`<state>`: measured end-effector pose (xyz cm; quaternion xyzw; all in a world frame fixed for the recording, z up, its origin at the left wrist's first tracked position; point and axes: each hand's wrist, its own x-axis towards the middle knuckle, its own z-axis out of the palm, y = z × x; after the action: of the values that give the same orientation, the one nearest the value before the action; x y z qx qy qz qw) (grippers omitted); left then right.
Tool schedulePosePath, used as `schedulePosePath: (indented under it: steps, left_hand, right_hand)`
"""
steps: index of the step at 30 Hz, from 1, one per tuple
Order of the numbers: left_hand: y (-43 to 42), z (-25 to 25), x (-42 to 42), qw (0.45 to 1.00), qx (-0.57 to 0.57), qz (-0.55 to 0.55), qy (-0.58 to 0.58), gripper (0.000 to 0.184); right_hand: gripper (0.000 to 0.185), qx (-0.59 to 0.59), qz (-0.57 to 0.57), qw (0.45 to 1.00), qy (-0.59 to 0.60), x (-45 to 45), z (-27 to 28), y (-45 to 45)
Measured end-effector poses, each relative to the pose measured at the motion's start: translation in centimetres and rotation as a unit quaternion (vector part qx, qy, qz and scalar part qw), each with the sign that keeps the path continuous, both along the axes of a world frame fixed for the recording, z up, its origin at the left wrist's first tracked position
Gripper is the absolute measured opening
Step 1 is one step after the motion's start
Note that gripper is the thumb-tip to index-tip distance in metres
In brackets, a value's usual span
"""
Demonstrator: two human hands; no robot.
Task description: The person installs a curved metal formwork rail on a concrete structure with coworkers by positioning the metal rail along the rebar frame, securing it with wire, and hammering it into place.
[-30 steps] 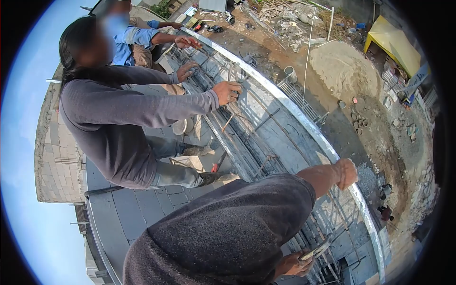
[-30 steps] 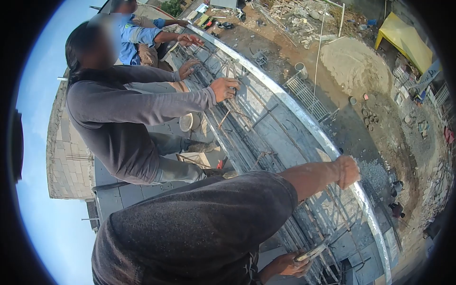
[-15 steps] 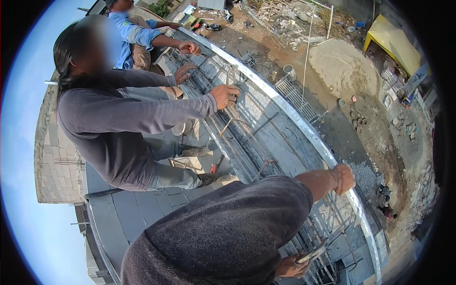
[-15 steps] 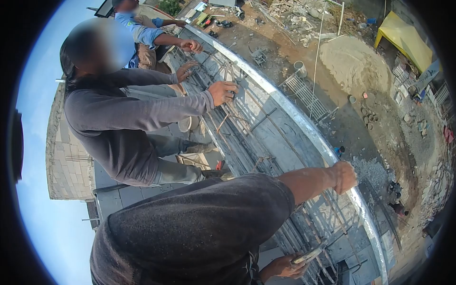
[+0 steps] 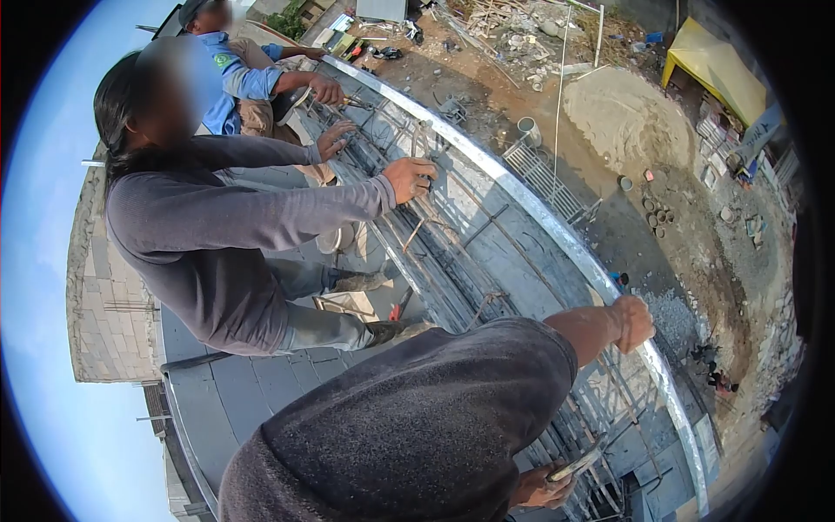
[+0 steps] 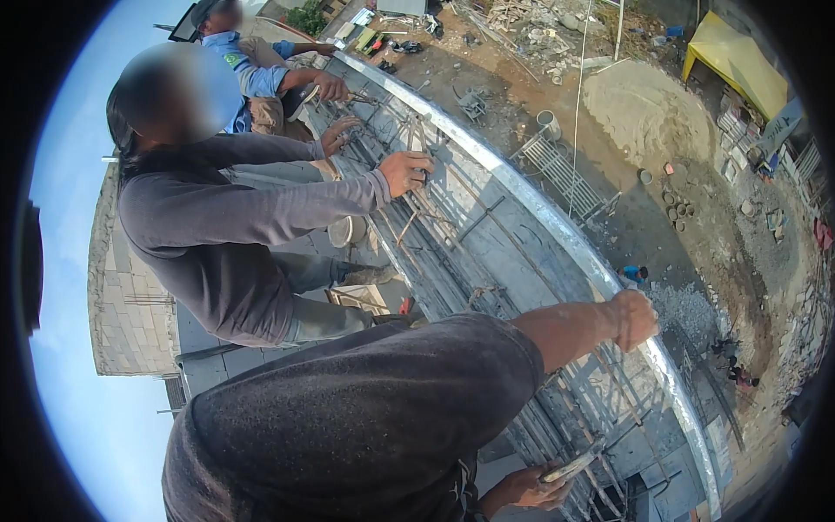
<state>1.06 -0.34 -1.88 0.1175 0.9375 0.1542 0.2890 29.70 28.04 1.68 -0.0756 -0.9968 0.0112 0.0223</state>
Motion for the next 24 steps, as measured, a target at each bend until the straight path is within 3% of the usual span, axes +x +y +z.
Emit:
schedulePosePath:
  steps: [5, 8, 11, 14, 17, 24]
  left_hand:
    - [0.3, -0.6, -0.1, 1.000, 0.003, 0.010, 0.004, 0.035]
    - [0.2, -0.2, 0.0, 1.000, 0.004, 0.009, 0.011, 0.035]
    - [0.2, -0.5, 0.1, 1.000, 0.008, 0.014, 0.016, 0.034]
    - [0.1, 0.3, 0.0, 1.000, 0.004, 0.005, 0.009, 0.034]
    - [-0.2, 1.3, -0.1, 1.000, 0.001, -0.014, -0.013, 0.034]
    - [0.4, -1.5, 0.1, 1.000, 0.010, 0.015, 0.026, 0.034]
  right_hand:
    - [0.033, 0.014, 0.088, 0.992, 0.094, 0.0, -0.6, 0.5]
    - [0.058, 0.035, 0.138, 0.985, 0.101, -0.7, 1.1, -0.7]
    - [0.066, 0.054, 0.132, 0.988, 0.065, -0.9, 1.7, -0.8]
    - [0.066, 0.058, 0.155, 0.979, 0.118, -0.9, 1.4, -1.0]
    - [0.031, 0.021, 0.139, 0.979, 0.146, 0.2, -1.3, 0.9]
    - [0.034, 0.038, 0.039, 0.998, 0.027, 0.2, -0.3, 0.1]
